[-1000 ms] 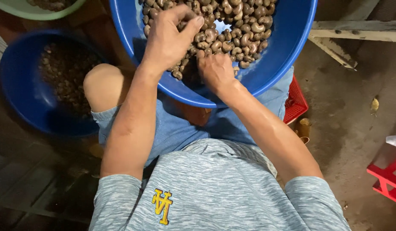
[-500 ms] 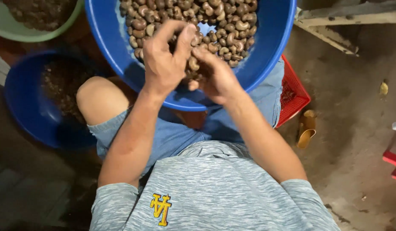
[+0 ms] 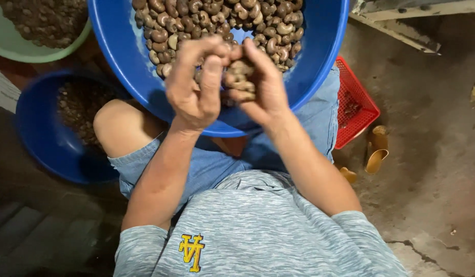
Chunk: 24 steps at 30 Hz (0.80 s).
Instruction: A person is manually sorting through a large blue bowl of cashews, likely for quality control, moving them into different containers or areas of the bowl.
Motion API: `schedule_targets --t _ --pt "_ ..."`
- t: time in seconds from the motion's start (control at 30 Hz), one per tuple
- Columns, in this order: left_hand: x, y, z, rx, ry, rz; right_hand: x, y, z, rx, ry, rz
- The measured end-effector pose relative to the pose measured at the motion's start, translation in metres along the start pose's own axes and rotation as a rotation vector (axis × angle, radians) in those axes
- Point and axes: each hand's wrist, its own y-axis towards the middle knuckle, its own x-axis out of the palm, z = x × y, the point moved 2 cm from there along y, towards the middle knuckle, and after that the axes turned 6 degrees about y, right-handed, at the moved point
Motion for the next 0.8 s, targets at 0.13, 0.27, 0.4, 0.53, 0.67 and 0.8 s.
schedule_targets --t 0.13,0.27,0.4,0.53,0.67,0.8 --pt "0.0 0.011 0.0 -0.093 0.212 0.013 -0.036 -0.039 -0.068 -0.035 0.066 -0.082" --pt "0.015 -0.002 -0.029 -0.068 0.289 -0.213 -0.112 -0.079 -0.143 -0.201 -0.02 -0.153" --pt "0.026 -0.012 -0.03 -0.15 0.434 -0.52 -0.255 -0.092 -0.187 -0.35 -0.037 0.33" --pt "0.034 -0.006 -0.029 -0.168 0.368 -0.625 -0.442 -0.104 -0.183 -0.271 -0.116 0.882" --pt "0.065 -0.036 -0.078 -0.127 0.523 -0.79 -0.536 -0.126 -0.17 -0.277 0.25 1.056" --pt "0.118 -0.063 -0.134 -0.076 0.576 -0.827 -0.715 -0.139 -0.167 -0.326 0.321 1.135"
